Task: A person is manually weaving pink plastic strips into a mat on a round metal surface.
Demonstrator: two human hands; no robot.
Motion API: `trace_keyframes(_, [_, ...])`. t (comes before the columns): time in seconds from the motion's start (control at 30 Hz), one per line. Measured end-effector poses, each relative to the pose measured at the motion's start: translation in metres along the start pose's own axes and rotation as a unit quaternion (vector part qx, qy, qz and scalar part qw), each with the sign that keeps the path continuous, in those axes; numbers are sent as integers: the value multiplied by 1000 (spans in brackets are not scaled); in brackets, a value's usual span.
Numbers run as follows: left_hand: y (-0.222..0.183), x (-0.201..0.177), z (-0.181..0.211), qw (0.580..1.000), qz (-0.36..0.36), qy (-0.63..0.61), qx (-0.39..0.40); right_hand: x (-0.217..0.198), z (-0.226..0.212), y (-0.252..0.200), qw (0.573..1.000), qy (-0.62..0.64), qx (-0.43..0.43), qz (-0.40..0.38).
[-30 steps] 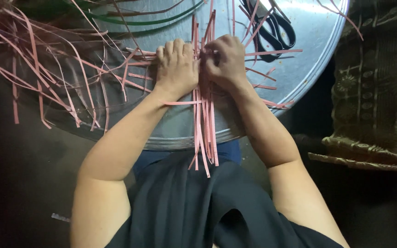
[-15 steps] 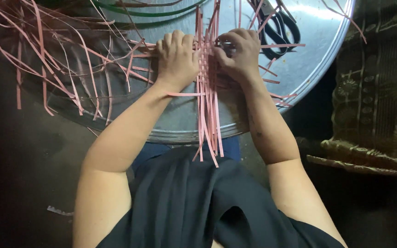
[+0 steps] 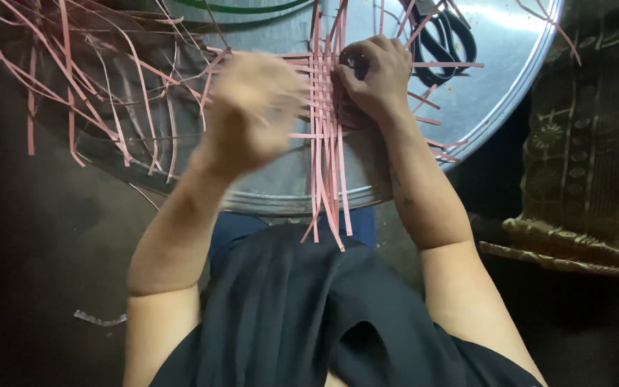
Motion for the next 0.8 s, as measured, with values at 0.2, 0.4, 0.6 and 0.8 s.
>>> trace_keyframes(0.2, [-67,95,-39,924,-289,244,-58,-5,-2,-2,999,5,-28,39])
trace_keyframes(0.4, [-90,101,-81,890,-365,248,-111,-35,-18,-8,984,25,-82,158])
trace_keyframes(0.6, [-95,107,-104,858,-456,92,-216,-49,-34,-12,960,149,-156,178])
trace_keyframes(0.8, [-90,97,-104,907,-384,37,-171,-69,-43,-27,955,172,-174,168])
Point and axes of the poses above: each hand's wrist, its own y-axis towards the middle knuckle, its own x-axis out of the palm, z = x × y, the point moved 10 cm from there along y, towards the middle knuckle, and after that the axes turned 12 degrees about -y, right-handed, at the moved point
